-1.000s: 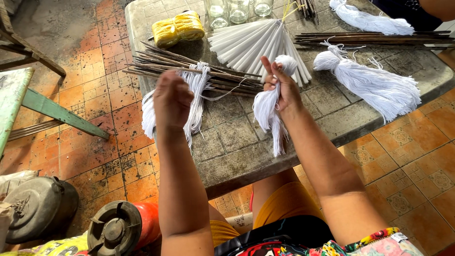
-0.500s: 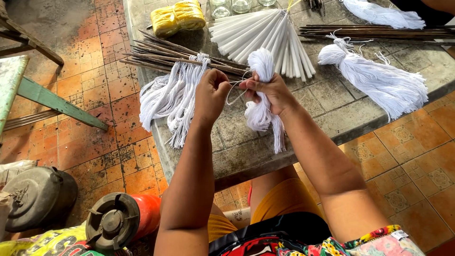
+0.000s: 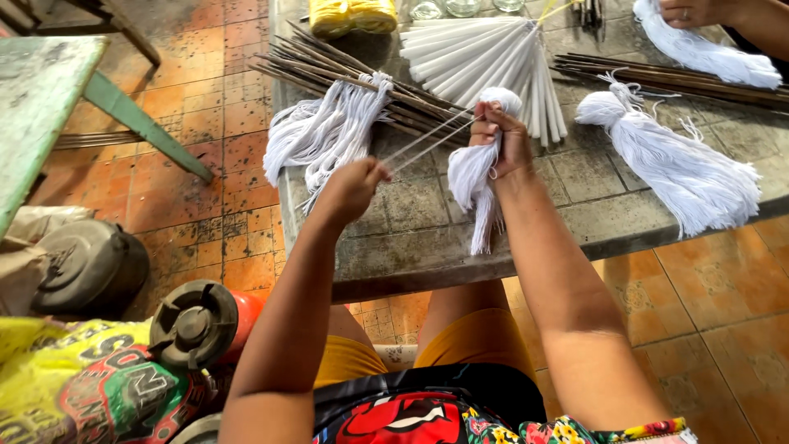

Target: The person is making tassels by wrapping white yarn around their hand, tying it with a string, and then cutting the loops to create the fringe. They repeat this process with several tassels at a table with other craft supplies.

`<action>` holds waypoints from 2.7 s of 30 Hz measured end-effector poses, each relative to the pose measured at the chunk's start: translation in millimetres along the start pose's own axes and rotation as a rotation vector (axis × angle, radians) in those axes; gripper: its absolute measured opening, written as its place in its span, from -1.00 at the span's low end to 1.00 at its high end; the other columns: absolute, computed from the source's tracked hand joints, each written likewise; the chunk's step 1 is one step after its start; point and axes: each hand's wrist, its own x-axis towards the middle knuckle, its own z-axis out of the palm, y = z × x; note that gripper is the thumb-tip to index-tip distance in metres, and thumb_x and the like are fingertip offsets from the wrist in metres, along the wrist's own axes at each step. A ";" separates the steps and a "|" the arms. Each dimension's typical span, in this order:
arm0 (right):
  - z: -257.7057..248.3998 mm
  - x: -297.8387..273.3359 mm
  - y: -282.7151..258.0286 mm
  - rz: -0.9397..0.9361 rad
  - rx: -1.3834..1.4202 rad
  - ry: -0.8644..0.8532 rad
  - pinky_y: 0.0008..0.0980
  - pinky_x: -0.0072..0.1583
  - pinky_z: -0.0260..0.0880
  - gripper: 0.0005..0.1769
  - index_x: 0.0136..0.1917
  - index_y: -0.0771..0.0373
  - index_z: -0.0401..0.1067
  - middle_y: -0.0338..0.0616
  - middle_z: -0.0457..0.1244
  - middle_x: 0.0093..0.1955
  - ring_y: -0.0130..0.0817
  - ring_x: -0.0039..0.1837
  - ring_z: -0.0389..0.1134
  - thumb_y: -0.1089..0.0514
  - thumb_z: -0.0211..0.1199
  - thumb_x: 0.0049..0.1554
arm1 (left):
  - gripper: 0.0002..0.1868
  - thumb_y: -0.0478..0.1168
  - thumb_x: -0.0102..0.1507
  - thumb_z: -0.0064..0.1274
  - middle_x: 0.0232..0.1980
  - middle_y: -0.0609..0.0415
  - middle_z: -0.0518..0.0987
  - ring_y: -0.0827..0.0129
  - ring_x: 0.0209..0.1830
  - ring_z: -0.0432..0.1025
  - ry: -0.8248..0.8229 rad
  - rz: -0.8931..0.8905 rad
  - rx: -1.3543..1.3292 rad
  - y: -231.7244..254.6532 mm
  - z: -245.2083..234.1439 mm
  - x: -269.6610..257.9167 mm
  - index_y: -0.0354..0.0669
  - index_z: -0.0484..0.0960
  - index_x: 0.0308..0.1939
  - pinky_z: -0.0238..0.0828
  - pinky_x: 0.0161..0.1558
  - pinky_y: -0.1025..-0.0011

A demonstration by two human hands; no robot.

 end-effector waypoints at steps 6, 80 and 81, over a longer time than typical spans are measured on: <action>19.5 -7.5 0.6 0.064 -0.089 0.053 -0.91 -0.29 0.09 -0.75 -0.22 -0.07 0.47 -0.28 0.49 -0.03 -0.82 -0.31 0.22 0.21 0.23 0.29 | -0.65 0.12 0.34 -0.02 -0.10 -0.20 0.68 -0.21 0.06 0.53 0.066 -0.199 0.239 -30.0 -30.1 -95.7 0.09 0.68 0.04 0.42 0.12 -0.07; 223.8 -182.4 49.4 -0.393 -0.990 0.187 -0.55 -0.47 0.21 -0.78 -0.27 0.29 0.52 -0.10 0.35 -0.39 -0.48 -0.48 0.27 0.32 0.57 -0.13 | -0.49 0.01 0.33 0.03 0.28 -0.09 0.48 -0.11 0.29 0.38 0.246 0.224 0.160 54.3 -36.9 -170.9 0.04 0.49 0.35 0.19 0.32 -0.06; 232.2 -188.8 65.1 -0.351 -1.018 0.125 -0.52 -0.51 0.22 -0.77 -0.26 0.32 0.54 -0.05 0.34 -0.43 -0.43 -0.52 0.28 0.35 0.59 -0.16 | -0.46 -0.15 0.41 -0.03 0.32 -0.29 0.49 -0.27 0.34 0.35 0.281 0.282 -0.220 84.7 -26.2 -181.5 -0.08 0.36 0.48 0.19 0.33 -0.14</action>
